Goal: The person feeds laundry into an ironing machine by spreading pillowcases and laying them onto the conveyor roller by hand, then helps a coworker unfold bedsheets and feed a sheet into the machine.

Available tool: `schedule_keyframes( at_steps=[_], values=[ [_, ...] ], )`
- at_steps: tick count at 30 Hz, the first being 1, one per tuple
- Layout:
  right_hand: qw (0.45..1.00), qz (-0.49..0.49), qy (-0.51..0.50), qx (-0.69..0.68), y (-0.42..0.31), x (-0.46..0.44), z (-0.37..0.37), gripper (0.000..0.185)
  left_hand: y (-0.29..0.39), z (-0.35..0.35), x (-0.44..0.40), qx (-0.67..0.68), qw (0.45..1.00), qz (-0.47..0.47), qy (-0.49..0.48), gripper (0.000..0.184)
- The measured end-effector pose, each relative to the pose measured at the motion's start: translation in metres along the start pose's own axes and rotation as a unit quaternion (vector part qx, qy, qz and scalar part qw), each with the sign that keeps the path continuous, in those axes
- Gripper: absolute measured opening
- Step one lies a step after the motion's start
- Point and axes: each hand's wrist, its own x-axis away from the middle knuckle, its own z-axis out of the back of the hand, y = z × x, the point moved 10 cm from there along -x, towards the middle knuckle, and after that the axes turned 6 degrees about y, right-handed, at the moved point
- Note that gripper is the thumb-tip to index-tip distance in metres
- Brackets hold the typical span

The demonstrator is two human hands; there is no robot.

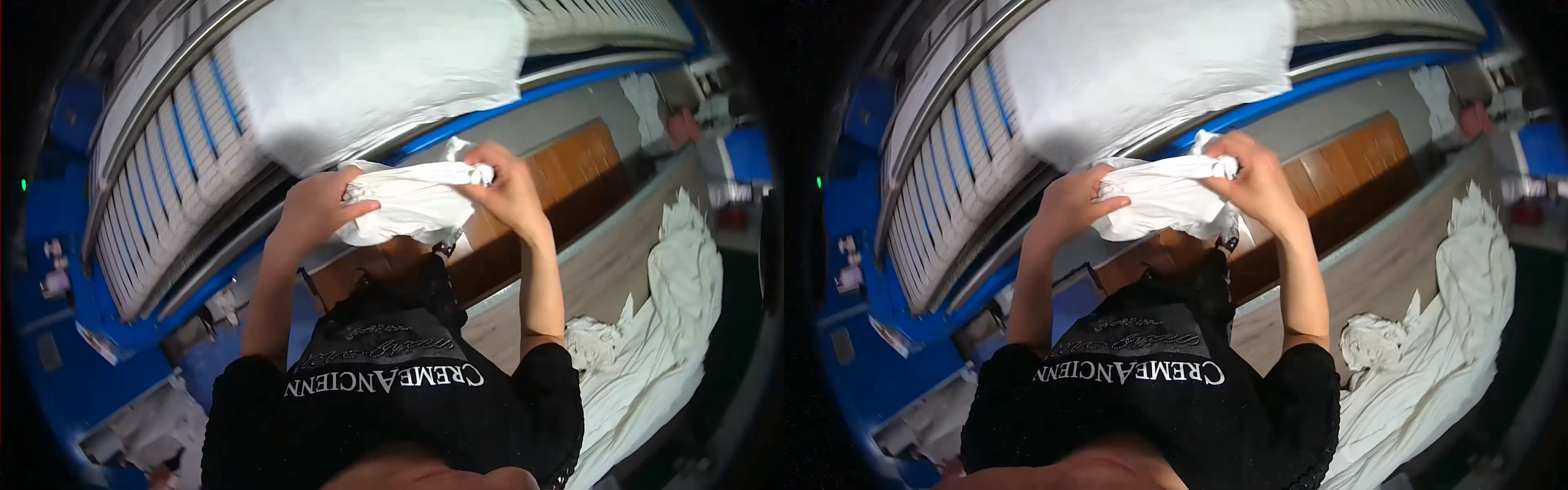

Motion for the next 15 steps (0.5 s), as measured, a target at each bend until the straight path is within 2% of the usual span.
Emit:
schedule_keyframes(
  at_steps=[1,2,4,5,6,7,8,9,10,11,13,14,15],
  values=[
    [0.999,0.023,0.014,0.023,-0.016,-0.008,-0.014,0.022,-0.017,0.017,0.018,0.049,0.993,-0.068,0.081,0.04],
    [0.991,0.121,0.05,0.036,-0.041,-0.011,-0.024,0.02,-0.044,0.018,0.032,0.039,0.993,-0.063,0.087,0.034],
    [0.986,0.116,0.083,-0.081,-0.052,-0.004,-0.051,0.02,-0.104,0.004,0.064,0.017,0.995,-0.068,0.077,0.015],
    [0.966,0.041,0.101,-0.234,-0.05,-0.001,-0.063,0.023,-0.128,0.011,0.083,0.027,0.989,-0.048,0.141,0.013],
    [0.96,0.034,0.067,-0.271,-0.055,-0.008,-0.069,0.021,-0.142,0.018,0.092,0.036,0.978,-0.027,0.203,0.012],
    [0.949,0.019,0.038,-0.312,-0.052,-0.018,-0.066,0.02,-0.14,0.014,0.082,0.206,0.965,-0.03,0.158,0.029],
    [0.951,0.008,-0.025,-0.309,-0.053,-0.021,-0.078,0.016,-0.124,0.025,0.081,0.255,0.943,-0.051,0.209,0.045],
    [0.945,0.07,-0.12,-0.297,-0.074,-0.013,-0.113,0.02,-0.107,0.042,0.088,0.302,0.912,-0.074,0.266,0.06],
    [0.944,0.114,-0.172,-0.256,-0.098,-0.003,-0.146,0.019,-0.089,0.041,0.089,0.322,0.899,-0.14,0.261,0.073],
    [0.947,0.158,-0.239,-0.145,-0.134,0.004,-0.171,0.011,-0.071,0.042,0.086,0.34,0.882,-0.205,0.256,0.086],
    [0.916,0.235,-0.25,-0.209,-0.16,0.006,-0.186,0.007,-0.044,0.008,0.08,0.335,0.903,-0.248,0.104,0.075],
    [0.917,0.201,-0.214,-0.27,-0.153,-0.001,-0.187,0.01,-0.057,-0.025,0.072,0.32,0.932,-0.168,-0.025,0.054],
    [0.894,0.165,-0.224,-0.35,-0.143,-0.004,-0.193,0.006,-0.074,-0.037,0.07,0.309,0.945,-0.09,-0.054,0.044]
  ],
)
